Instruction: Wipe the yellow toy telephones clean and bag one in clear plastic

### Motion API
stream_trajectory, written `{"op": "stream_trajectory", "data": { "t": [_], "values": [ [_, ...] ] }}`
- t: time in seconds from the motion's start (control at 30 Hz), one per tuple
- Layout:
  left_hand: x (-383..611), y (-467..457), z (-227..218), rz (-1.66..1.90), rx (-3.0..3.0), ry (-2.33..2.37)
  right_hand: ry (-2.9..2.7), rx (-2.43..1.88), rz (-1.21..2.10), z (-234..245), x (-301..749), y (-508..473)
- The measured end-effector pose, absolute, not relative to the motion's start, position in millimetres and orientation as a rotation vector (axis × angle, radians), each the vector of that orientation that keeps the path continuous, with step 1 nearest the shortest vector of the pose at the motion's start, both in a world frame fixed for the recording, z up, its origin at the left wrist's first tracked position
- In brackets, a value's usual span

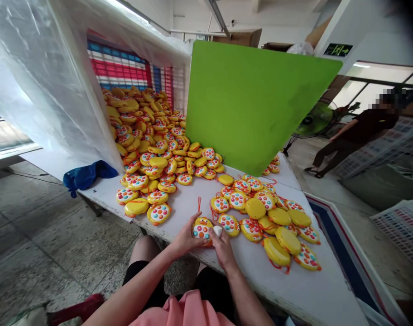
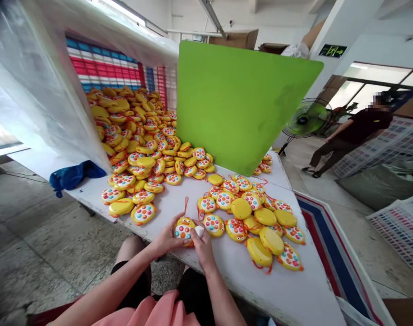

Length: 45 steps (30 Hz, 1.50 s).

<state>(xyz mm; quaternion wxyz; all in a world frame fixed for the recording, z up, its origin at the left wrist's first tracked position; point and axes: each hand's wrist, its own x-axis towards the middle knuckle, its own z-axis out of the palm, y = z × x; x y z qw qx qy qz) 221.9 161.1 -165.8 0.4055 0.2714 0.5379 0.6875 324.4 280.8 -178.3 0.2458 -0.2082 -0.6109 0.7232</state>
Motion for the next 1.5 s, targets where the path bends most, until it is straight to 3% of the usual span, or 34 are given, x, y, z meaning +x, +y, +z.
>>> {"op": "stream_trajectory", "data": {
  "t": [0.4, 0.6, 1.27, 1.5],
  "values": [
    [215.0, 153.0, -163.5, 1.712, 0.789, 1.400, -1.748, -0.580, 1.979, -166.2, 326.7, 276.9],
    [219.0, 153.6, -164.8, 1.730, 0.783, 1.198, -1.710, -0.626, 1.934, -166.7, 322.9, 274.0],
    [219.2, 158.9, -172.1, 1.828, 0.656, 1.398, -1.812, -0.439, 1.999, -164.1, 330.6, 280.3],
    [220.8, 157.3, -173.0, 1.858, 0.701, 1.269, -1.706, -0.605, 1.898, -176.2, 323.9, 277.9]
  ]
}}
